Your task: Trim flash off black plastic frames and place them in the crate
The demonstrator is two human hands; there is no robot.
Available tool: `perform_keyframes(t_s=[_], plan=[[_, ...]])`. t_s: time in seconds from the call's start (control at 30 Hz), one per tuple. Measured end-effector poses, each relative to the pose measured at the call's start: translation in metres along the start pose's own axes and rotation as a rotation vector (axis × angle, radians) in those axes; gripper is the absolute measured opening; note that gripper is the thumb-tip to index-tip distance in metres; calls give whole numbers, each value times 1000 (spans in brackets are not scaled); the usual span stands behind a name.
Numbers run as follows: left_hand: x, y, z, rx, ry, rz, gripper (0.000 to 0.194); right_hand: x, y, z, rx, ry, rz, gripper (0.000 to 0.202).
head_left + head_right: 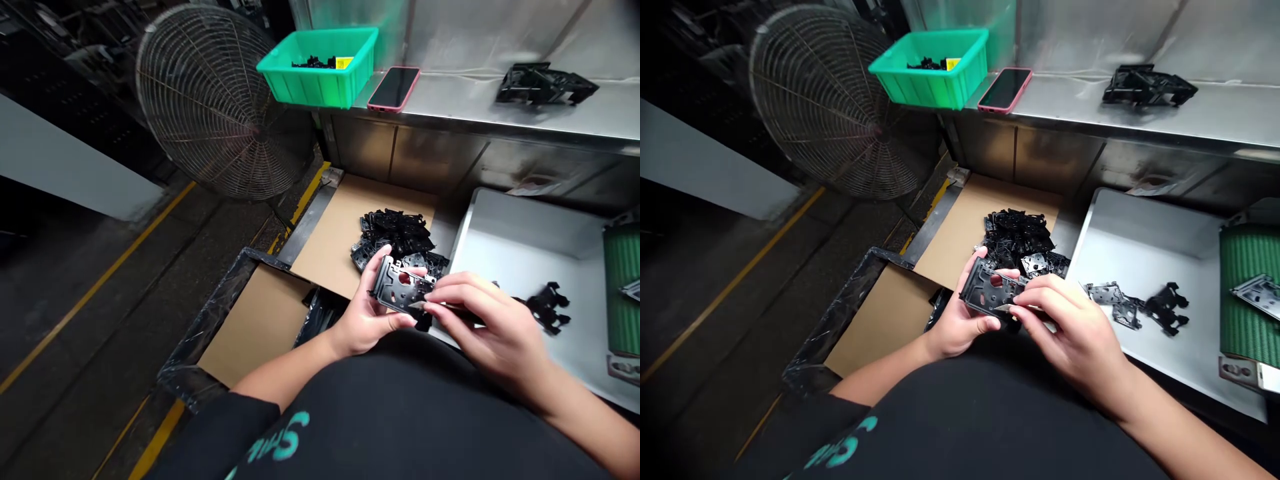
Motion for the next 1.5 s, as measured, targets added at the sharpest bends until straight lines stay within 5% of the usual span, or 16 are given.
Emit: perform_keyframes(t_s=[1.1, 1.5], plan=[[22, 11, 4, 67, -196, -63, 102, -18, -21, -10, 16, 232, 64, 18], [13, 17, 4, 99, -252, -117, 103, -7, -26, -5, -39, 164, -1, 16]])
Point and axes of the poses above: each hand's wrist, its own z-axis away from the middle knuckle, its own y-axis out of the back of the hand, x = y × z, the point moved 6 cm from there along -z, towards the middle knuckle, and after that the axes turned 14 degrees about x, right-handed, at the moved point
